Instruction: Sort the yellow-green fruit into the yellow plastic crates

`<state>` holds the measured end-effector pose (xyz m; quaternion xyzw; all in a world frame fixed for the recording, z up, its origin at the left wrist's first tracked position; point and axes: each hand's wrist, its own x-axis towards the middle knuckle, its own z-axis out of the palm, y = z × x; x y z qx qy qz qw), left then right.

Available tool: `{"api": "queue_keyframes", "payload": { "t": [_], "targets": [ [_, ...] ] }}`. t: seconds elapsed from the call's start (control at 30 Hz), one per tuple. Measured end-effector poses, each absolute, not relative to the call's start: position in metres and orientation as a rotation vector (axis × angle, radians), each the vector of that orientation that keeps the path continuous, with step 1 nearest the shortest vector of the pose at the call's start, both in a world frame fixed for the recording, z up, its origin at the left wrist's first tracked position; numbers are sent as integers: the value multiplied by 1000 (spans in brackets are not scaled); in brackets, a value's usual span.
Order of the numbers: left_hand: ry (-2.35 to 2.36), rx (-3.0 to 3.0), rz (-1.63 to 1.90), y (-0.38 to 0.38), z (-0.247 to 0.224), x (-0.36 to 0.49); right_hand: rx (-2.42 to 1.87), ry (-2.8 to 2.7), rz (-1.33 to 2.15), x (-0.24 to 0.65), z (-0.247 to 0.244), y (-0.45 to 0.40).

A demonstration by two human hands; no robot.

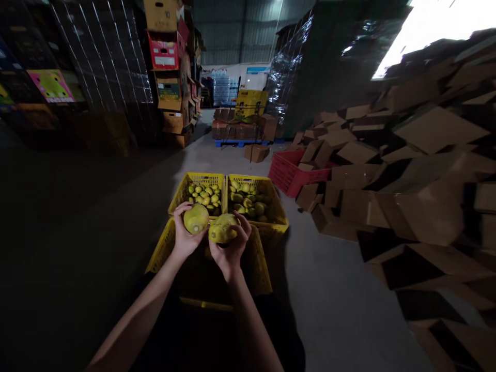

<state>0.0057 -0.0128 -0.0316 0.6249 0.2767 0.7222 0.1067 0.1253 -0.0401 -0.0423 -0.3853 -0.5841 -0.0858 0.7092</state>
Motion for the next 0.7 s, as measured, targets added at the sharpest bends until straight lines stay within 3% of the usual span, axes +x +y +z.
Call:
{"api": "queue_keyframes", "payload": {
  "t": [0.43,0.7],
  "targets": [
    [850,1670,2224,-8,-34,18,-920,-1179,-180,114,-37,-35],
    [1031,1490,2042,-9,-34,19,-1007,-1007,-8,106,-40,-30]
  ]
}}
